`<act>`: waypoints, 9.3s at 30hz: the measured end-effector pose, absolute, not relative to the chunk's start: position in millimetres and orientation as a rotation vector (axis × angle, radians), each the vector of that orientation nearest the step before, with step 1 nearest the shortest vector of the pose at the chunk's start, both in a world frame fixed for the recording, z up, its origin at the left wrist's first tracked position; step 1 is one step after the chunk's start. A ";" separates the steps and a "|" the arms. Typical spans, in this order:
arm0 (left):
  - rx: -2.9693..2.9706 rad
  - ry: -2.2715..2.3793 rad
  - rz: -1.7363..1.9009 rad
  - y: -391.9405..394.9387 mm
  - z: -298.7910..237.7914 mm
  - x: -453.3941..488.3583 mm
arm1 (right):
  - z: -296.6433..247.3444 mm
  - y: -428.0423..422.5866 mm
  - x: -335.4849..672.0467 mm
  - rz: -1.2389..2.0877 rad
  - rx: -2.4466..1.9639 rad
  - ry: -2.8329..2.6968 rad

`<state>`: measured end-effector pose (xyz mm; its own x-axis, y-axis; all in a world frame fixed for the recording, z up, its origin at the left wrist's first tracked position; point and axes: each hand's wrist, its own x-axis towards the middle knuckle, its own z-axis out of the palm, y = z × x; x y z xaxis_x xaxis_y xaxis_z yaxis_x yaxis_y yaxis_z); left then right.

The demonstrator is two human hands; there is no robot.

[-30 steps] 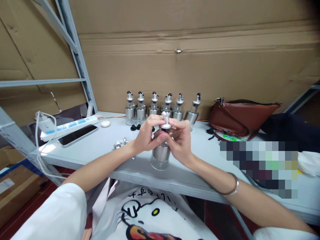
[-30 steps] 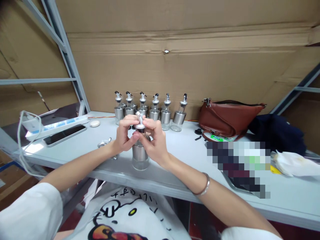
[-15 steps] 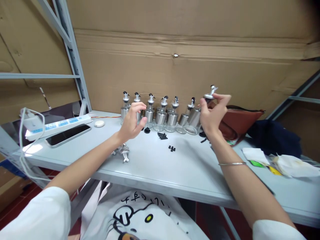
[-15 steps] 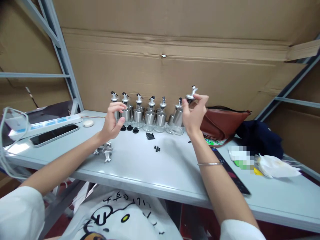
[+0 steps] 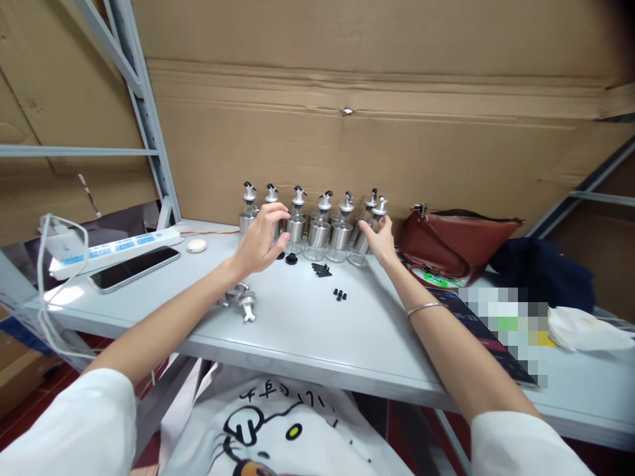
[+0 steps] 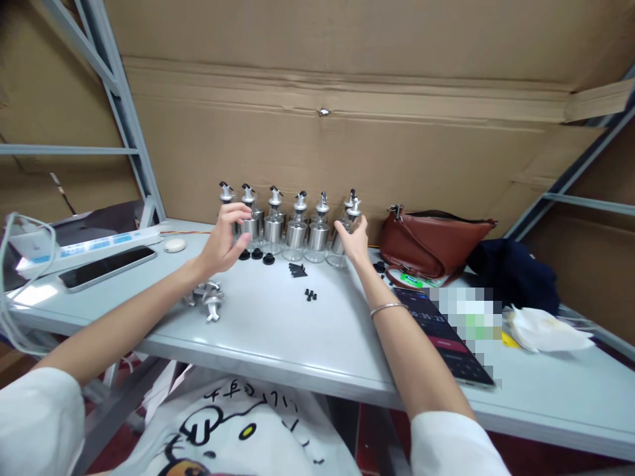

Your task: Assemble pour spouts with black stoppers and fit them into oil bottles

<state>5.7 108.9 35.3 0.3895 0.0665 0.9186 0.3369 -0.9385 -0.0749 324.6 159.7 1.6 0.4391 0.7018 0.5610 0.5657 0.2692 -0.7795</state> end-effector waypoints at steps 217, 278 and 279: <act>-3.388 -1.231 -2.491 64.5 10.5 41.6 | 22.7 45.7 218.9 0.980 -0.913 -1.736; -3.197 -1.850 -2.375 69.7 2.8 46.9 | 13.9 68.7 240.2 0.505 -1.452 -1.872; -3.189 -1.843 -2.386 69.3 3.1 46.7 | 15.5 67.2 237.8 0.560 -1.338 -1.811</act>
